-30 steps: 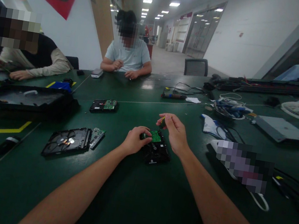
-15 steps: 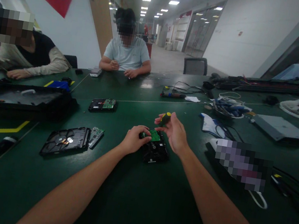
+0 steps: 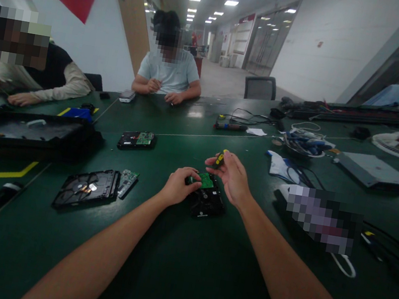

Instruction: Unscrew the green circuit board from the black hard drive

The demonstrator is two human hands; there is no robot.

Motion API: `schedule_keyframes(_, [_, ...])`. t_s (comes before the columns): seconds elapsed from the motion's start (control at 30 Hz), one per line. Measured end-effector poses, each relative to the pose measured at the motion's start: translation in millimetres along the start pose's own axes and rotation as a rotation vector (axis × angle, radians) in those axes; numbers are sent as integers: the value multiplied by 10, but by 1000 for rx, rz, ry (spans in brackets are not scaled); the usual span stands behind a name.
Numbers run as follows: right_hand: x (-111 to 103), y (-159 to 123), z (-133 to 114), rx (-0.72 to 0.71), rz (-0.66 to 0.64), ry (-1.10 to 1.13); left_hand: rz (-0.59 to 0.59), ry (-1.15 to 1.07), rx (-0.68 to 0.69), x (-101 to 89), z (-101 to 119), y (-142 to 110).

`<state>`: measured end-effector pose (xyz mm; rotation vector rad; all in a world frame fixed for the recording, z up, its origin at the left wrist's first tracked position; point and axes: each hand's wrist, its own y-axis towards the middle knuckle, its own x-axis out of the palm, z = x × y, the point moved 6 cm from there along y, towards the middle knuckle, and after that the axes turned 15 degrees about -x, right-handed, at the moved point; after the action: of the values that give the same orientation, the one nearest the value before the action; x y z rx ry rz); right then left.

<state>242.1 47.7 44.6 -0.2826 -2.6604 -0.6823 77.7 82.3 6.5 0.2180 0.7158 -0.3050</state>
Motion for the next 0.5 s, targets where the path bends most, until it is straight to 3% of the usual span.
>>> schedule_keyframes(0.27, [-33, -1, -48, -32, 8, -85, 4, -14, 13, -10, 23, -9])
schedule_keyframes(0.5, [-62, 35, -139, -157, 13, -331, 5, -19, 13, 15, -30, 13])
